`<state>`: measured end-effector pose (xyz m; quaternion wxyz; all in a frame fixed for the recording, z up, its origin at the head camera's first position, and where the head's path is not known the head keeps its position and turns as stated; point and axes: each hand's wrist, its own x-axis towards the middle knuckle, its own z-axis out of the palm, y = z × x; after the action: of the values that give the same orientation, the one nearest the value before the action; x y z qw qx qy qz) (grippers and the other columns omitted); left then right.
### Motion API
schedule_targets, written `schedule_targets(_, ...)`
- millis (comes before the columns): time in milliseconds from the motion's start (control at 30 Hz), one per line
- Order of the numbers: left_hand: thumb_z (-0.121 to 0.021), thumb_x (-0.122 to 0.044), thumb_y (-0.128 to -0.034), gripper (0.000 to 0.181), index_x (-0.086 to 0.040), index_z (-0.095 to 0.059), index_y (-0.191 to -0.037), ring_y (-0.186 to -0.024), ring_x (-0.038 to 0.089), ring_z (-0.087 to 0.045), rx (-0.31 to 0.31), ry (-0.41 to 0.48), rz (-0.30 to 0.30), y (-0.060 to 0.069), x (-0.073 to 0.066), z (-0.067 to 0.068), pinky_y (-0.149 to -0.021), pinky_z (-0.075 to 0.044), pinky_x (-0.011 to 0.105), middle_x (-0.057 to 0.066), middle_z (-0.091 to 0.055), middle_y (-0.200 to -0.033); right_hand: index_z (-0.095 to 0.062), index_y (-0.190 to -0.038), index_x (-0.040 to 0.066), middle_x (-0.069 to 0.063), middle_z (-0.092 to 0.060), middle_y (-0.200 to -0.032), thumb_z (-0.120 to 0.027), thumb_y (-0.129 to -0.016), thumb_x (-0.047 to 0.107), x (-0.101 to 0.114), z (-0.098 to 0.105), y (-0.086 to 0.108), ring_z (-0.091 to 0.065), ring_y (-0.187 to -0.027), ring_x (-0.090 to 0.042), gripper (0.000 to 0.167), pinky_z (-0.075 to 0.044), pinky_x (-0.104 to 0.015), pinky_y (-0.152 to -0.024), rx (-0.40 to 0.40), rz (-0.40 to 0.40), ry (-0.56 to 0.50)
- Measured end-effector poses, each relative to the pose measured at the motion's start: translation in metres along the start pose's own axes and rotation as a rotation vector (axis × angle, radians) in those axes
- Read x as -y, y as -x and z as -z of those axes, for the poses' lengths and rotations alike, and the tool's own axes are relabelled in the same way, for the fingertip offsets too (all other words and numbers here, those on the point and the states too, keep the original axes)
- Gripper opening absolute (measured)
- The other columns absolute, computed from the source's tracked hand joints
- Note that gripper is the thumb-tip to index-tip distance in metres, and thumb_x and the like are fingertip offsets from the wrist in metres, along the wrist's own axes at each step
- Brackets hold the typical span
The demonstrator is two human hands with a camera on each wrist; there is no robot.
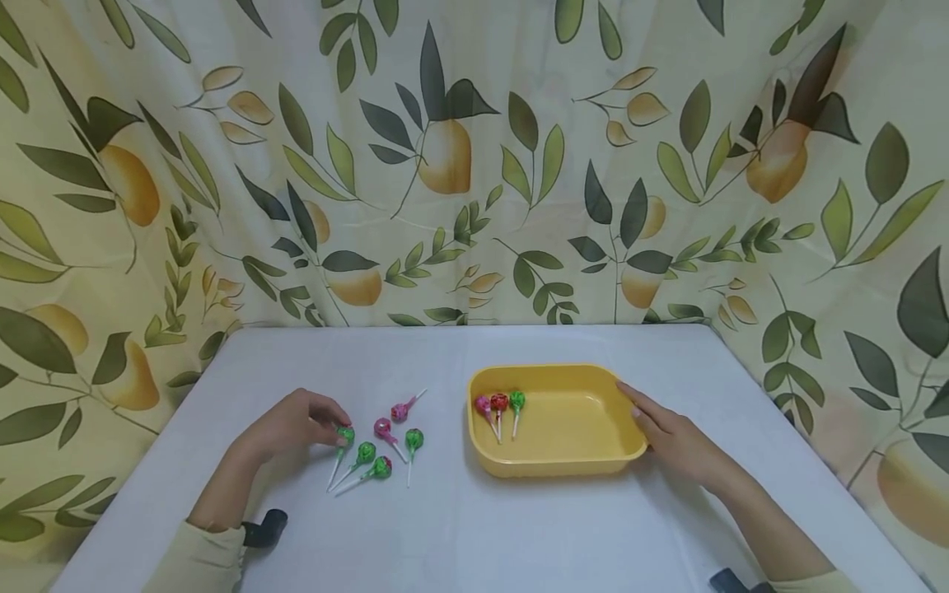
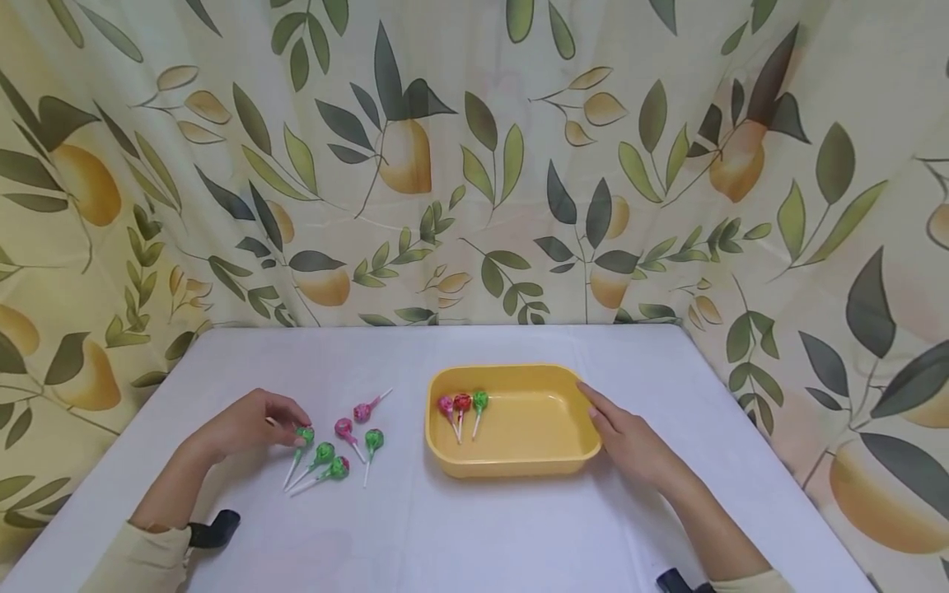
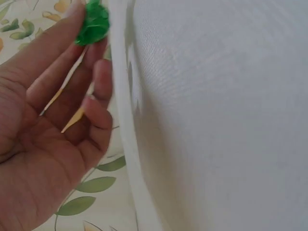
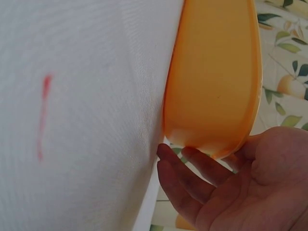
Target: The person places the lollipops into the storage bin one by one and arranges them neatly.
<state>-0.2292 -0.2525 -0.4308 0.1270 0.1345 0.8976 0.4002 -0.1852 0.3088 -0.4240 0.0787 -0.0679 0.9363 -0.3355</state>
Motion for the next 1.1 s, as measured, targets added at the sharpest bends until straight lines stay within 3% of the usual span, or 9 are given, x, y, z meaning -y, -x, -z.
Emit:
schedule_targets(267,-0.089,-0.012,-0.0812,0.022,-0.013,-0.082,-0.102,-0.09,0.024,-0.057,-0.103,0.014,0.029,-0.01,-0.005,-0.001,-0.071,-0.049,0.037,0.0,-0.071,-0.096,-0.025,-0.165,0.015,-0.026,-0.03,-0.162,-0.037,-0.114,0.035,-0.001,0.0,0.002,-0.035,-0.142,-0.054,0.056,-0.039,-0.068,-0.103,-0.003,0.017,0.007)
schedule_targets(567,-0.088,-0.019,-0.0838,0.021,-0.014,-0.082,-0.104,-0.093,0.023,-0.059,-0.131,0.045,-0.037,-0.031,-0.022,-0.005,-0.076,-0.049,0.038,0.0,-0.072,-0.098,-0.025,-0.166,0.016,-0.024,-0.03,-0.163,-0.038,-0.114,0.034,0.0,-0.001,0.002,-0.035,-0.143,-0.052,0.056,-0.04,-0.066,-0.104,0.007,0.013,-0.019)
schedule_targets(800,-0.087,-0.02,-0.0855,0.023,-0.014,-0.081,-0.107,-0.095,0.023,-0.059,-0.156,0.046,-0.041,-0.046,-0.036,-0.01,-0.077,-0.05,0.037,0.0,-0.072,-0.101,-0.026,-0.165,0.015,-0.025,-0.031,-0.162,-0.039,-0.114,0.035,0.001,-0.003,0.002,-0.034,-0.143,-0.052,0.056,-0.038,-0.067,-0.104,-0.012,0.03,-0.012)
schedule_targets(1100,-0.086,-0.016,-0.0865,0.021,-0.015,-0.082,-0.107,-0.097,0.025,-0.059,-0.173,0.114,-0.031,-0.063,-0.052,-0.022,-0.079,-0.05,0.038,0.001,-0.071,-0.101,-0.027,-0.165,0.016,-0.024,-0.032,-0.162,-0.038,-0.114,0.035,0.0,-0.002,0.003,-0.034,-0.143,-0.052,0.056,-0.037,-0.068,-0.105,-0.023,0.022,-0.018)
